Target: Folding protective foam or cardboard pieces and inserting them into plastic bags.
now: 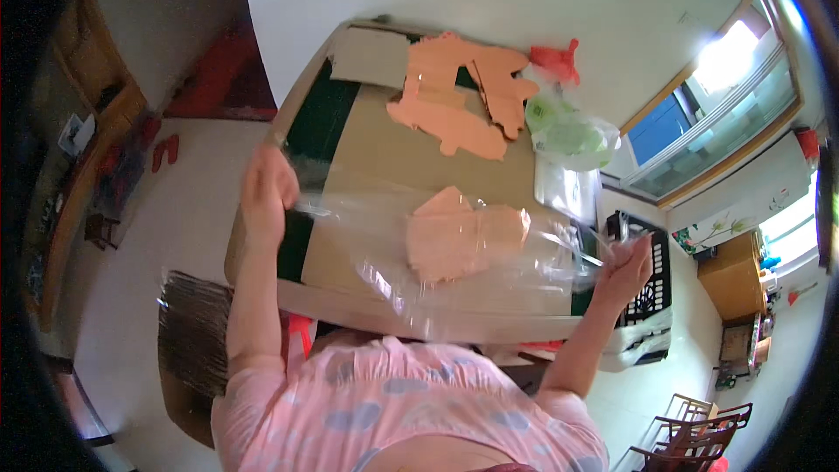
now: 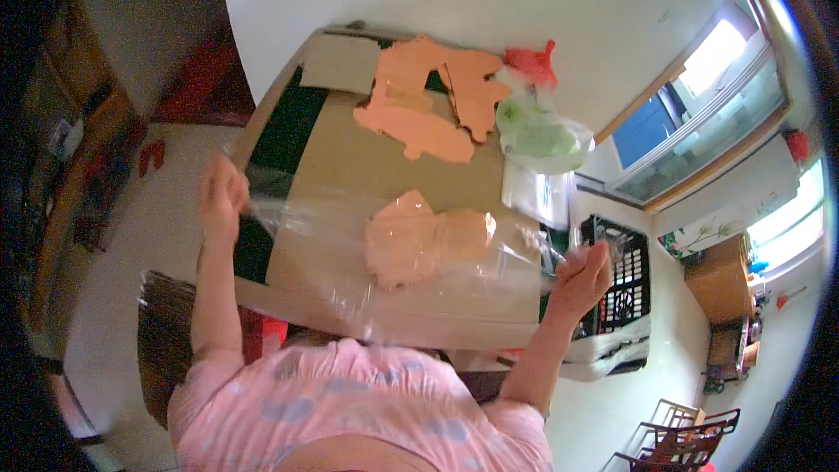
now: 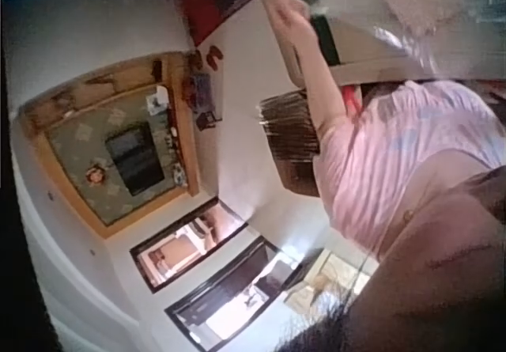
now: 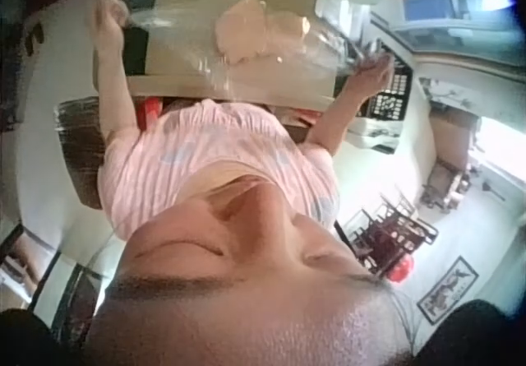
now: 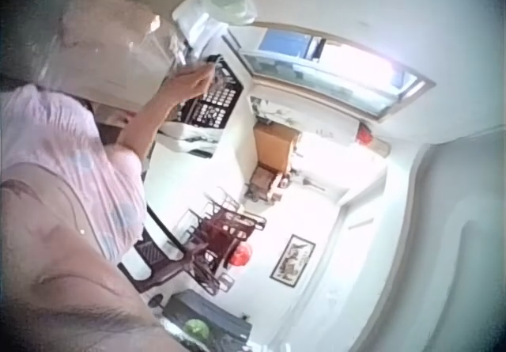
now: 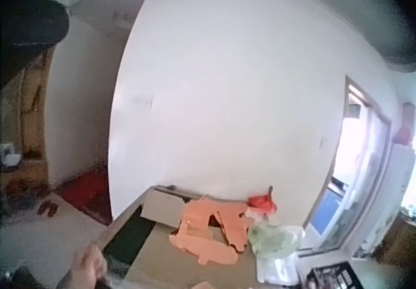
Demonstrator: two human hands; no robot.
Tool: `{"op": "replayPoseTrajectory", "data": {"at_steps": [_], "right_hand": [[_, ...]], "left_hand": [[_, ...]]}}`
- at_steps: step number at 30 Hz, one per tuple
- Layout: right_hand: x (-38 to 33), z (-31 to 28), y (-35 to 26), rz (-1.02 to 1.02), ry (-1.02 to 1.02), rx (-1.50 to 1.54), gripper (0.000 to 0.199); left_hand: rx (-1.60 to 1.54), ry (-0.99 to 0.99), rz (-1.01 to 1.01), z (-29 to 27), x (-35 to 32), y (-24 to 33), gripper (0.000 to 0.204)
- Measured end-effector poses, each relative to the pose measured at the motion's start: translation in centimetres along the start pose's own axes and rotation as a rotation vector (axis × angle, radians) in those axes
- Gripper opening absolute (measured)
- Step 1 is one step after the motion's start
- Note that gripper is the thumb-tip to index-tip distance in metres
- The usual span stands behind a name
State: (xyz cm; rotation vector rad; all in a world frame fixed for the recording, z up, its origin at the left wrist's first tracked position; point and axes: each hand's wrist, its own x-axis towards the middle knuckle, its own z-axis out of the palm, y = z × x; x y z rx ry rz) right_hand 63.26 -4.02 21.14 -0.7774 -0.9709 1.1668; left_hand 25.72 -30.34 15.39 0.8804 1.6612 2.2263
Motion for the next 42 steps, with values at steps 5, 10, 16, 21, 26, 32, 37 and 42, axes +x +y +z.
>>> {"op": "replayPoseTrajectory", "data": {"at_steps": [5,10,16,21,26,32,37,42], "right_hand": [[1.5,-1.8,0.9,0.079,-0.287,0.196,0.032],[-0.6,-1.3,0.6,-0.115,-0.904,-0.747,0.031],[0.5,-2.2,0.5,0.025,-0.66,-0.64,0.012],[0.6,-2.5,1.6,-0.454,-0.558,-0.532,0.014],[-0.9,0.8,1.7,-0.194,-0.505,-0.022,0.026],[-2.3,0.5,6.6,-0.147,-0.907,-0.051,0.02],[-4.2,3.9,7.2,0.168,-0.79,-0.038,0.007],[-3.2,3.1,11.0,0.262,-0.534,0.147,0.016]], "left_hand": [[-0.332,0.094,0.027,1.9,1.5,0.4,0.035],[-0.958,0.162,-0.212,-2.0,2.9,-3.3,0.031],[-1.049,-0.366,-0.112,0.0,3.6,-1.6,0.04],[-0.705,0.099,-0.398,0.1,2.1,-2.3,0.062],[-0.401,0.063,-0.542,1.2,-0.4,-5.5,0.079],[-0.972,-0.671,-0.594,6.1,-4.4,-6.9,0.084],[-0.739,-0.303,-0.505,7.8,-3.0,-4.8,0.011],[-1.455,-0.522,-0.126,10.9,-2.8,-6.0,0.042]]}}
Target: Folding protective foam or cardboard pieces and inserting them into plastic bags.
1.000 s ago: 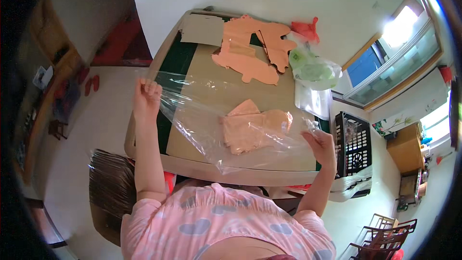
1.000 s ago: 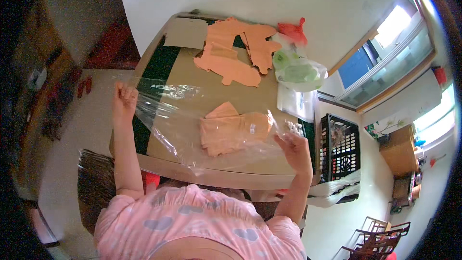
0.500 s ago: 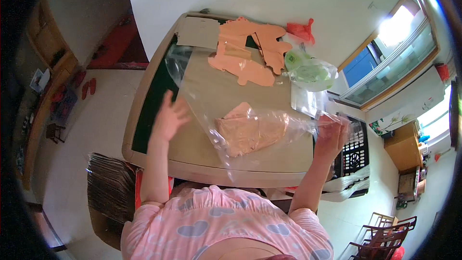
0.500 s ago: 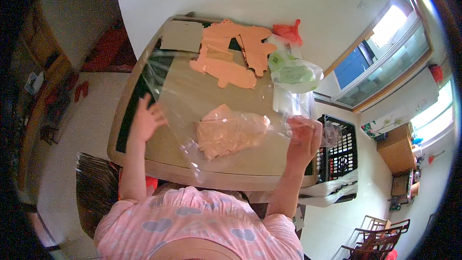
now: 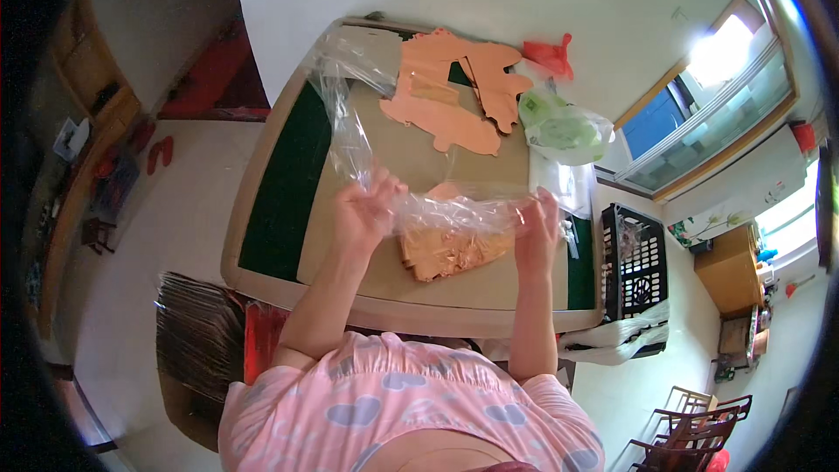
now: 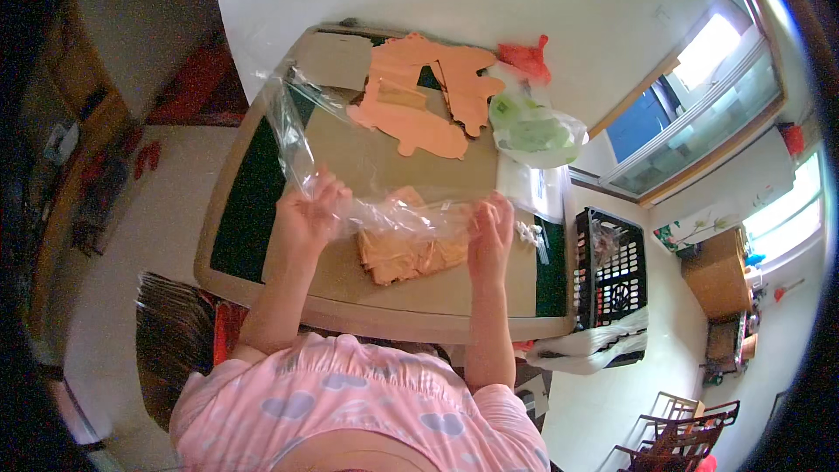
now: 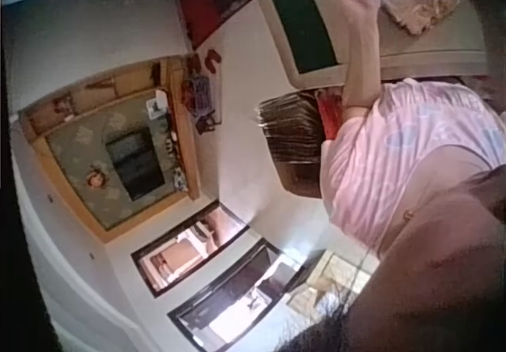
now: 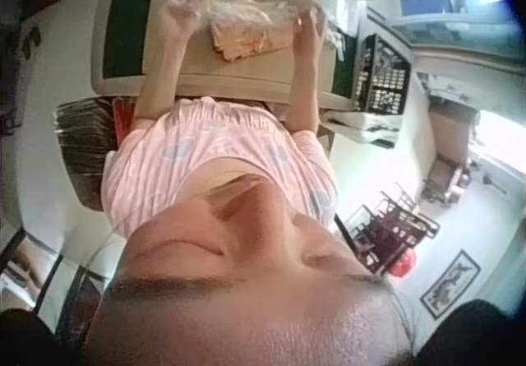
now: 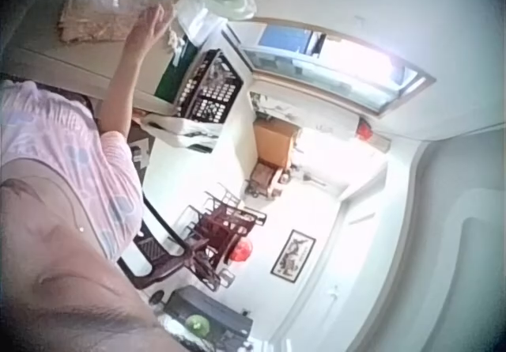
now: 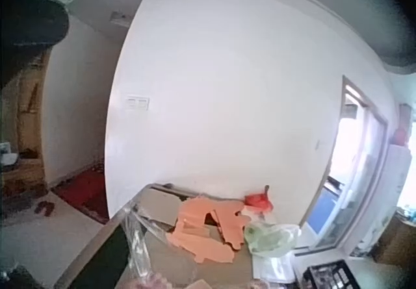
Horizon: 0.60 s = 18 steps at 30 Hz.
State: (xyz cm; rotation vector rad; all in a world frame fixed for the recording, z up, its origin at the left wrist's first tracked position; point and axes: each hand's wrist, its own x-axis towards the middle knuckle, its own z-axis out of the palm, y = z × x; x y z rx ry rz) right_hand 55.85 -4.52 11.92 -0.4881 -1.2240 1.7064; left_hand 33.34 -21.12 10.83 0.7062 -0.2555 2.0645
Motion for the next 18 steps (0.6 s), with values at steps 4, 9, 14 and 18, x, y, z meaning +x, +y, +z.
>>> {"op": "replayPoseTrajectory", "data": {"at_steps": [4,9,14,18], "right_hand": [[-4.2,1.1,3.7,0.602,-0.195,0.225,0.048],[-5.2,5.9,5.5,0.592,-0.559,0.953,0.077],[-0.9,5.4,4.1,0.455,-0.25,0.474,0.044],[-1.3,6.5,3.1,0.125,0.047,0.208,0.021]], "left_hand": [[0.216,0.444,0.012,1.8,1.0,0.0,0.039],[0.817,0.472,-0.295,0.0,-1.4,-3.1,0.054],[0.457,0.441,-0.397,-2.2,-4.4,-6.8,0.056],[0.677,0.588,-0.309,-0.7,-3.7,-5.3,0.073]]}}
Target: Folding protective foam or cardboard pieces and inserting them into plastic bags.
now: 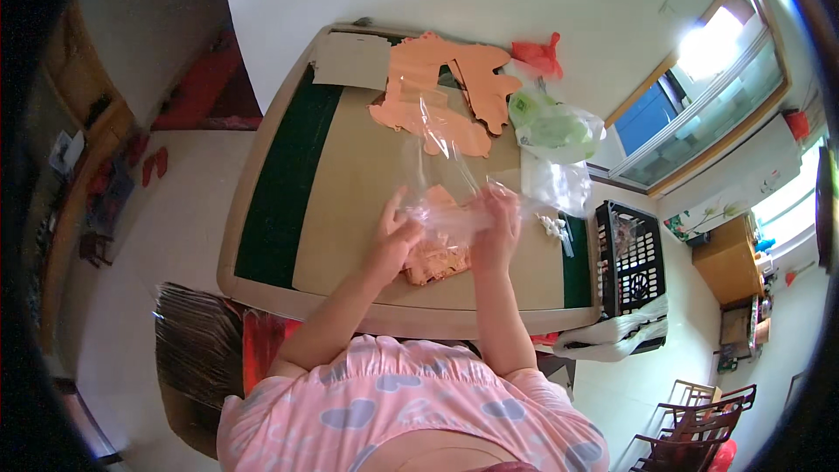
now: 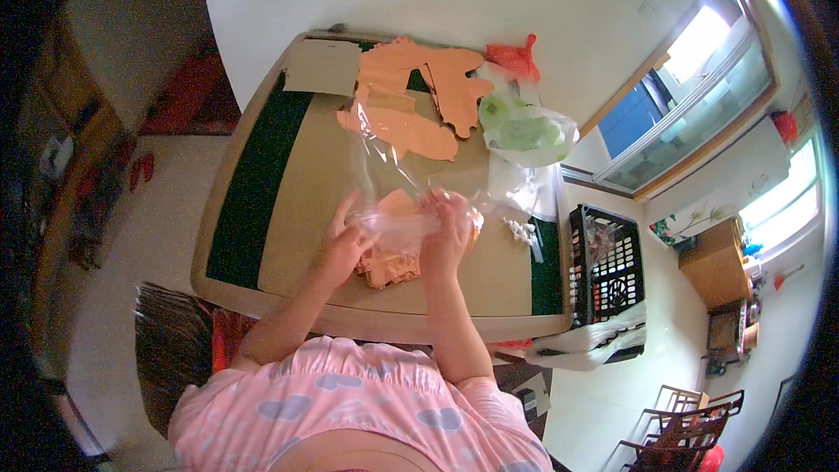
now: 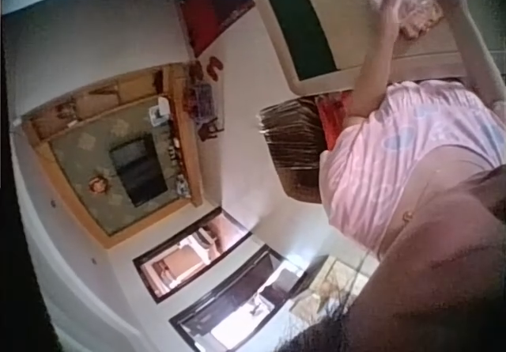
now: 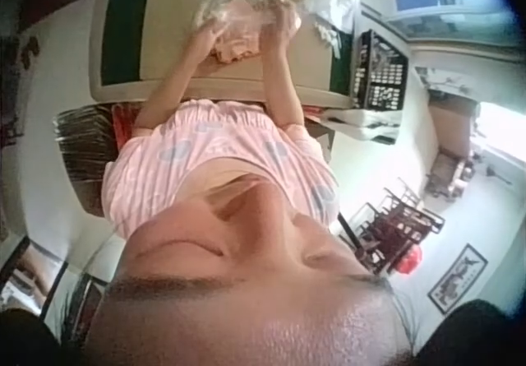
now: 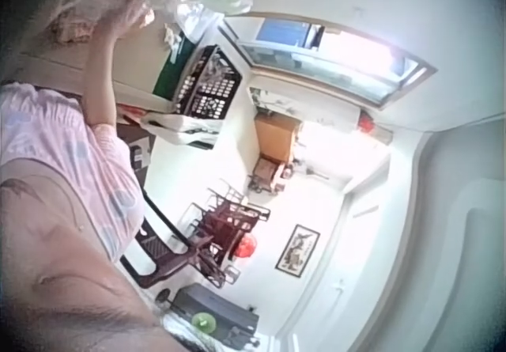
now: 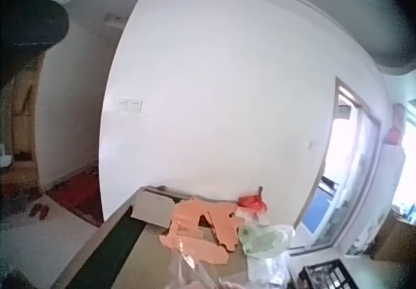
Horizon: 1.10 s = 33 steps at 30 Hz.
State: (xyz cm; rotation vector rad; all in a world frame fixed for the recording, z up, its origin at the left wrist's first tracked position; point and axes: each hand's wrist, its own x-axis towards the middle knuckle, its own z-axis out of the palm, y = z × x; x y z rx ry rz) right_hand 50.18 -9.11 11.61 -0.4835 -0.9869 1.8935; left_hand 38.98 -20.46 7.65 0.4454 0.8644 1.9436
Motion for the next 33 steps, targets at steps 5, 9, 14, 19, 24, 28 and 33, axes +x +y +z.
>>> {"op": "replayPoseTrajectory", "data": {"at_steps": [5,9,14,19,24,28,33], "right_hand": [[-2.8,-4.5,5.3,0.197,-0.305,0.38,0.025],[-5.0,-2.2,3.9,-0.193,-0.233,-0.689,0.022],[-3.4,1.7,-2.0,0.152,0.113,0.562,0.022],[-0.7,-5.3,1.5,0.099,-0.326,-0.199,0.03],[-1.7,-1.0,0.7,0.296,-0.417,-1.169,0.062],[-4.0,-1.2,0.6,-0.026,-0.672,-0.925,0.038],[-2.4,-2.8,1.7,0.173,-0.077,-0.426,0.035]], "left_hand": [[0.278,-0.078,-0.13,2.2,0.8,1.1,0.078],[-0.429,-0.22,-0.422,0.7,2.1,0.9,0.042],[-0.706,-0.299,-0.104,-2.2,1.4,-0.5,0.018],[0.677,-0.147,0.159,4.0,-1.9,1.7,0.024],[0.835,-0.157,0.075,2.4,-2.5,-0.4,0.021],[0.989,0.061,0.392,-2.6,-0.4,-3.7,0.03],[1.272,-0.286,0.222,4.3,-3.1,0.9,0.059]]}}
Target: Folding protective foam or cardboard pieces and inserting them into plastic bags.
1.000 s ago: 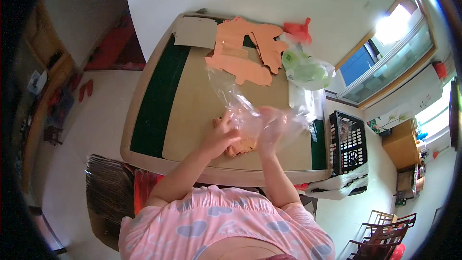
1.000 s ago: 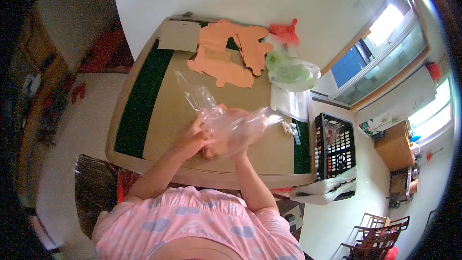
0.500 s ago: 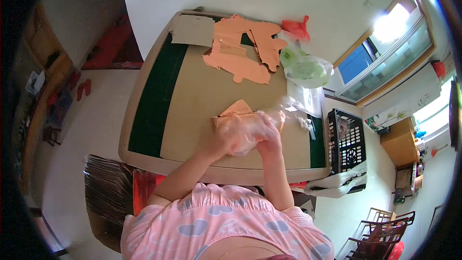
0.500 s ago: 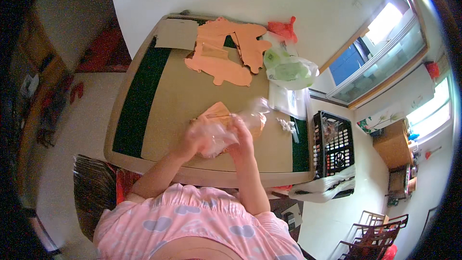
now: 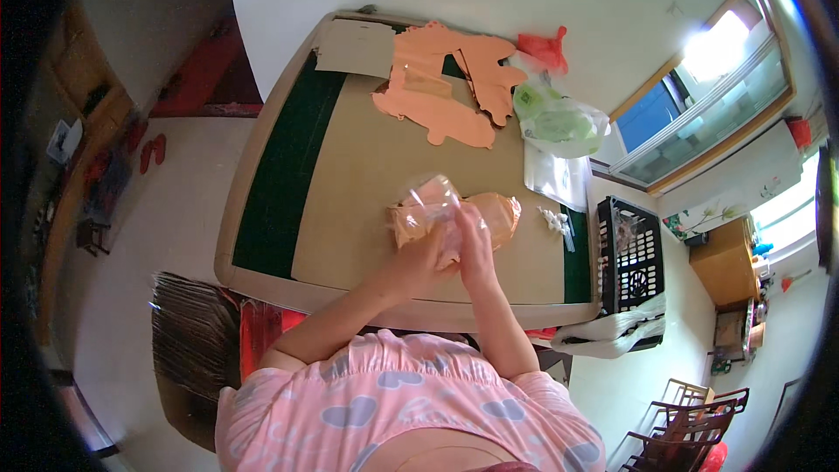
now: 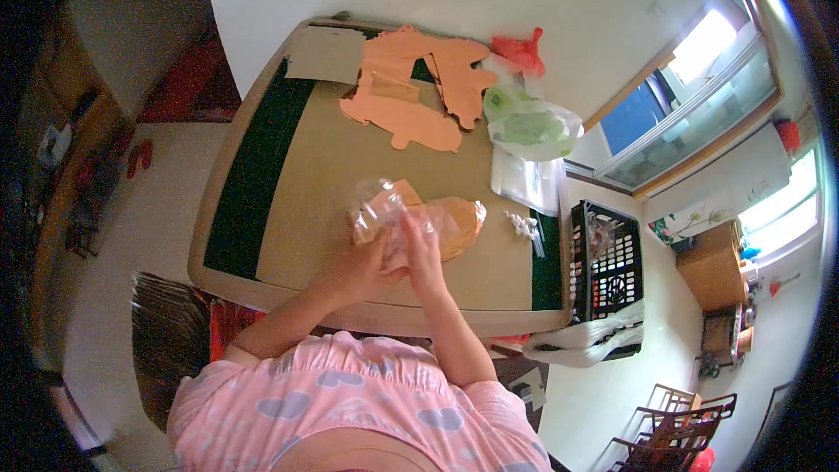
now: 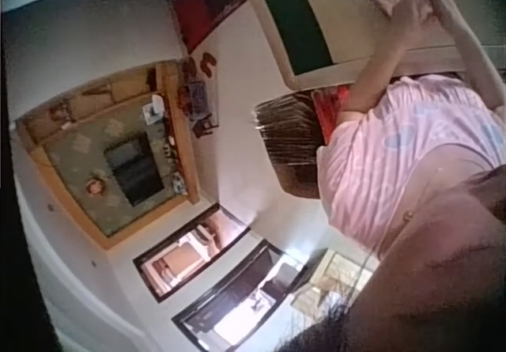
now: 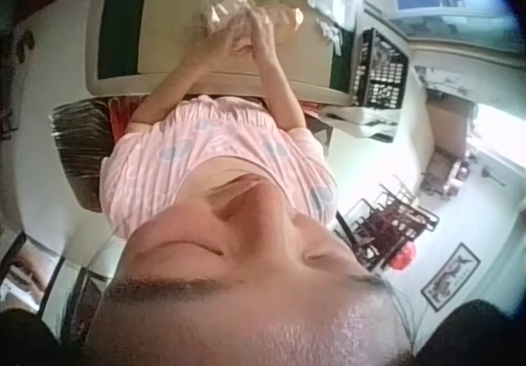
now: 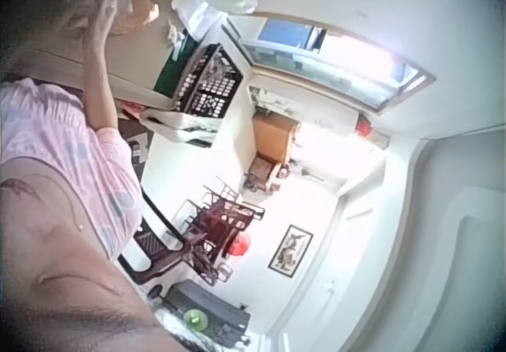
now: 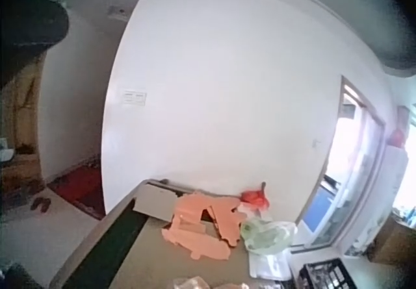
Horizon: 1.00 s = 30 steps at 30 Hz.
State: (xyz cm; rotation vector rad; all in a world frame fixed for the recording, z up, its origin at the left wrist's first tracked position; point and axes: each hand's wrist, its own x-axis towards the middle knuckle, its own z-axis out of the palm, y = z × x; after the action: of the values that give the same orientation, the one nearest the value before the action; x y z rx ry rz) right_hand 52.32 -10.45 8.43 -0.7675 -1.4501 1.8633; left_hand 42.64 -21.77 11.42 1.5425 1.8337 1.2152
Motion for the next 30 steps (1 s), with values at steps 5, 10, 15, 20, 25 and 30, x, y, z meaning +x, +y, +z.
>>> {"op": "replayPoseTrajectory", "data": {"at_steps": [5,10,15,20,25,30], "right_hand": [[-0.3,1.7,-2.3,0.082,0.039,0.531,0.035],[0.7,-3.2,0.5,0.104,-0.499,0.741,0.038],[-0.6,-1.1,-4.1,-0.025,-0.58,-0.044,0.033],[-0.6,0.8,-2.1,-0.197,-0.258,-0.63,0.03],[1.9,1.3,0.6,-0.496,-0.01,-0.607,0.034],[0.6,2.8,-2.9,-0.356,0.112,-0.329,0.009]], "left_hand": [[-0.433,0.198,0.147,1.3,-0.2,-3.1,0.048],[-0.739,0.141,0.039,1.0,0.3,-4.2,0.04],[-0.955,0.163,-0.175,-0.8,0.2,-3.6,0.041],[-0.327,0.281,-0.014,-0.9,0.4,-1.8,0.037],[-0.021,0.419,0.089,-0.1,0.3,-0.5,0.029],[0.022,0.474,0.071,-4.5,0.0,-2.8,0.031]]}}
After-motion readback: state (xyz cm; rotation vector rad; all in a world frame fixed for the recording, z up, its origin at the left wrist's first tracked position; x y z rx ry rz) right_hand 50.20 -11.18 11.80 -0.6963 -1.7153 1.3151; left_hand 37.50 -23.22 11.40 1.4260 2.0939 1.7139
